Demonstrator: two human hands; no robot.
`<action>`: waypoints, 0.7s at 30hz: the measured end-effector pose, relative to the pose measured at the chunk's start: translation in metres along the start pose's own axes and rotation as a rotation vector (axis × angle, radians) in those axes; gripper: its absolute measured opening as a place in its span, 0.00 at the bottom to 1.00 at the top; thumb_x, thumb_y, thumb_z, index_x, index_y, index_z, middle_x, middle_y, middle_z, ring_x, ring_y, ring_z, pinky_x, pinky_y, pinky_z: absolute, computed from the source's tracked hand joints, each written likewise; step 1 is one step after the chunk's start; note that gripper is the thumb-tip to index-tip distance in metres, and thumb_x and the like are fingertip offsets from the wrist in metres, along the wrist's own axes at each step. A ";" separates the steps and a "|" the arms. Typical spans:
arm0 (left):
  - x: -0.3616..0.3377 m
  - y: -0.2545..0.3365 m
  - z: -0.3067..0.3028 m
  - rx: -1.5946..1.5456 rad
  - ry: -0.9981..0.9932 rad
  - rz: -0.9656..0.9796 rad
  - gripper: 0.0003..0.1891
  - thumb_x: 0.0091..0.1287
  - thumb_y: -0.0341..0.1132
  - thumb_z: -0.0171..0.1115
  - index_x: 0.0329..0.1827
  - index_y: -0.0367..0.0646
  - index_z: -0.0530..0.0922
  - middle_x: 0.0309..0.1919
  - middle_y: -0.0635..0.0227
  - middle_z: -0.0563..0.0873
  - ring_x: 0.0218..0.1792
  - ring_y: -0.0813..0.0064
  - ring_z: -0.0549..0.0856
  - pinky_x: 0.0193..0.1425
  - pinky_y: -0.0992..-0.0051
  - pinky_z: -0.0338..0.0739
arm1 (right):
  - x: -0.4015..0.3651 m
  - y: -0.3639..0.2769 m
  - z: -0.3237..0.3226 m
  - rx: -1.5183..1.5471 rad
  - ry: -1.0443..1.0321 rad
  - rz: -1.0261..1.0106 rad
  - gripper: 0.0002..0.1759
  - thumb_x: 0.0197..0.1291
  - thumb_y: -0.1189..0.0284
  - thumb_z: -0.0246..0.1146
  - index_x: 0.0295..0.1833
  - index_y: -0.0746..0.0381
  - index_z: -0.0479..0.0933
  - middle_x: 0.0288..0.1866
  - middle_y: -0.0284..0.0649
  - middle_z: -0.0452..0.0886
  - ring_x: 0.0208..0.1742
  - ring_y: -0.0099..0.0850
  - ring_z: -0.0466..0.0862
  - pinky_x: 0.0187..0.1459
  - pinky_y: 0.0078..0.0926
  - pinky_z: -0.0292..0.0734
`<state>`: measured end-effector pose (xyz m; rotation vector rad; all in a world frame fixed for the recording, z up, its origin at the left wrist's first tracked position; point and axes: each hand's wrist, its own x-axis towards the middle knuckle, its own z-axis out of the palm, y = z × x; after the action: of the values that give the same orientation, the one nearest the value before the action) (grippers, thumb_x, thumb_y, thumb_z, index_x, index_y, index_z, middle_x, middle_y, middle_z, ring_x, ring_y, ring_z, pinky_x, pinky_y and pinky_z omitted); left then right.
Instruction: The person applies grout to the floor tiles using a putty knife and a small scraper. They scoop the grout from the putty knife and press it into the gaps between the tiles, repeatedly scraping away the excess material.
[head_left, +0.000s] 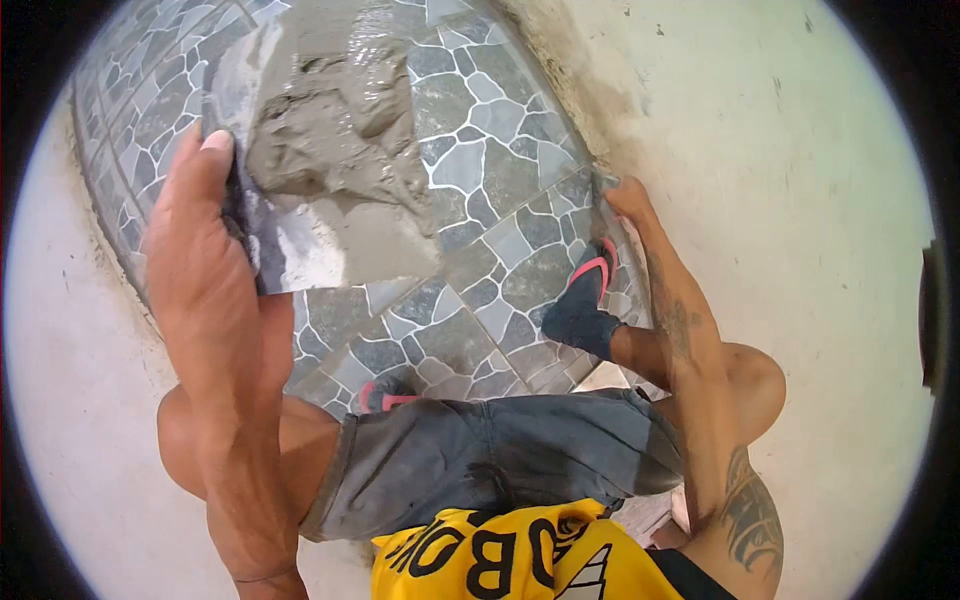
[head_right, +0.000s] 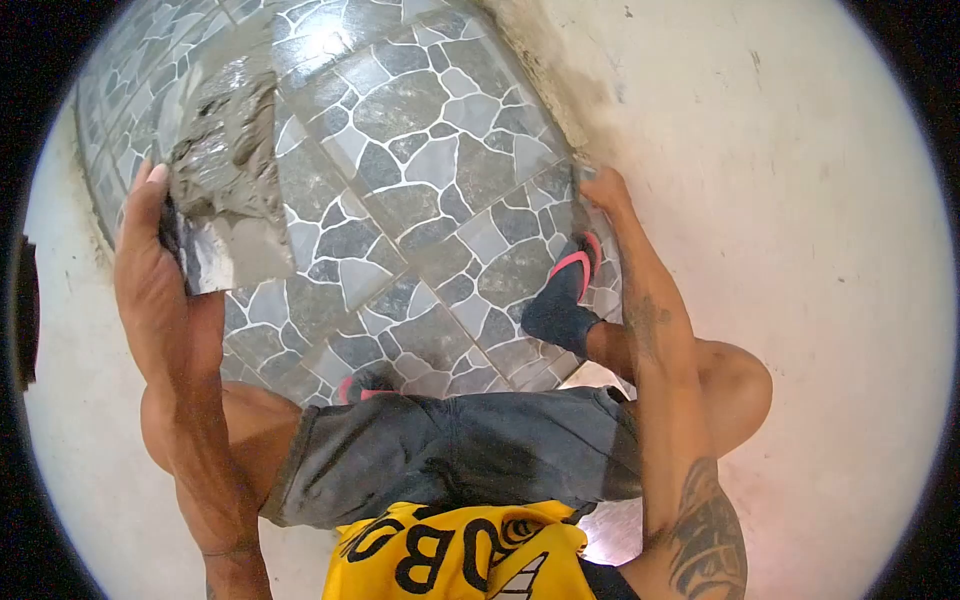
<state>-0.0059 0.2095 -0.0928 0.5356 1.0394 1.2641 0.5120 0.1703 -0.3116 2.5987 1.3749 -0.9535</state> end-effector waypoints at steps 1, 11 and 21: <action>0.000 -0.001 0.001 -0.002 0.004 -0.014 0.18 0.75 0.37 0.54 0.62 0.35 0.73 0.51 0.63 0.83 0.49 0.73 0.84 0.57 0.72 0.79 | 0.003 0.013 0.007 0.009 0.033 0.075 0.15 0.47 0.68 0.62 0.33 0.70 0.81 0.24 0.49 0.82 0.24 0.37 0.85 0.24 0.37 0.79; -0.008 -0.004 0.012 0.083 0.164 0.008 0.21 0.75 0.38 0.55 0.64 0.33 0.72 0.52 0.62 0.83 0.53 0.73 0.83 0.60 0.73 0.76 | 0.053 -0.005 0.052 -0.316 0.219 0.040 0.20 0.43 0.61 0.64 0.32 0.70 0.83 0.27 0.55 0.85 0.25 0.40 0.87 0.31 0.38 0.82; -0.006 -0.003 0.006 0.082 0.038 -0.003 0.21 0.75 0.39 0.56 0.65 0.34 0.72 0.53 0.61 0.83 0.51 0.74 0.84 0.57 0.75 0.79 | 0.030 -0.022 0.006 -0.050 0.076 0.048 0.13 0.46 0.69 0.62 0.23 0.71 0.78 0.17 0.43 0.77 0.19 0.35 0.81 0.19 0.35 0.76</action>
<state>0.0013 0.2044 -0.0900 0.5738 1.1269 1.2369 0.5051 0.2038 -0.3276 2.6433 1.3280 -0.8113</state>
